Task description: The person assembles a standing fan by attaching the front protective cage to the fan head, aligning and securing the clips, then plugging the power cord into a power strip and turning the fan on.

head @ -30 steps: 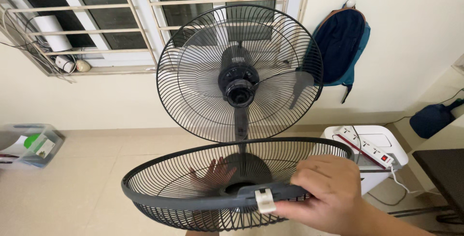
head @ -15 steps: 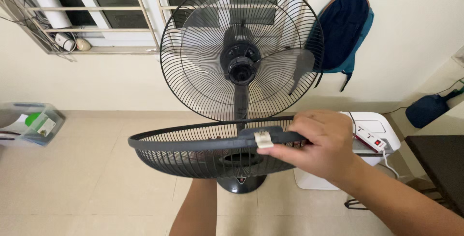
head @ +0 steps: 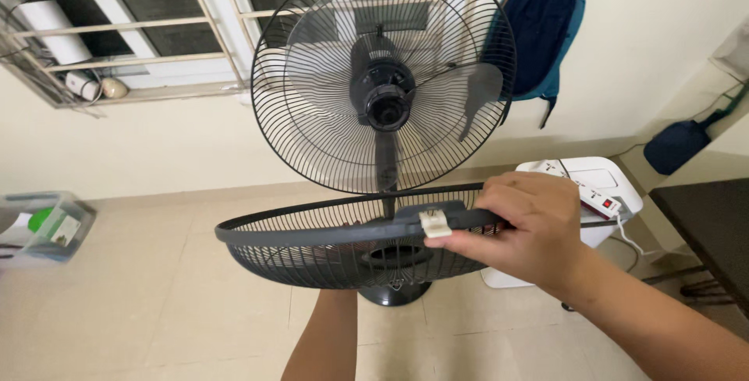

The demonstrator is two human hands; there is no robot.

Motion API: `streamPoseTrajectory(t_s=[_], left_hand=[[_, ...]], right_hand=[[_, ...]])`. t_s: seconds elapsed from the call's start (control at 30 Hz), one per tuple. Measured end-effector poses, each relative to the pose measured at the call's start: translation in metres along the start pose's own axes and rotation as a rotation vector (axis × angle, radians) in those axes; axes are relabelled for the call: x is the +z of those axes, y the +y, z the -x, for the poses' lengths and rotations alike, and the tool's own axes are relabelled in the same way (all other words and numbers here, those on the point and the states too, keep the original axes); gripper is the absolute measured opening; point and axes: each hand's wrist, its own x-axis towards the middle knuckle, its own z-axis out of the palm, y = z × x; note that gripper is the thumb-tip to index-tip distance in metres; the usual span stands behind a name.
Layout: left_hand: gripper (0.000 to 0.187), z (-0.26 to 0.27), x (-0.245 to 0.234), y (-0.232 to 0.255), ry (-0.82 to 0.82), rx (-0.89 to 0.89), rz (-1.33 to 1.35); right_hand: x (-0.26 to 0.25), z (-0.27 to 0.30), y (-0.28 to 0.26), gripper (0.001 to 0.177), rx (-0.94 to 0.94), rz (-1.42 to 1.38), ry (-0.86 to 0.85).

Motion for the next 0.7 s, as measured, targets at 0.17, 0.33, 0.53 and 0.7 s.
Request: streamPoseTrajectory(t_s=[0.17, 0.33, 0.53, 0.7], left_hand=[[0.067, 0.005, 0.003, 0.004, -0.014, -0.018, -0.005], [0.068, 0.008, 0.028, 0.003, -0.068, 0.028, 0.022], [0.068, 0.023, 0.067, -0.010, -0.179, 0.130, 0.085], [0.069, 0.047, 0.094, -0.019, -0.240, 0.182, 0.122]], right_hand=[[0.002, 0.003, -0.001, 0.045, -0.012, 0.012, -0.001], [0.001, 0.005, 0.001, 0.047, -0.008, 0.024, 0.027], [-0.005, 0.011, 0.009, 0.042, -0.027, -0.041, 0.033], [-0.004, 0.014, 0.013, 0.048, 0.000, 0.022, 0.041]])
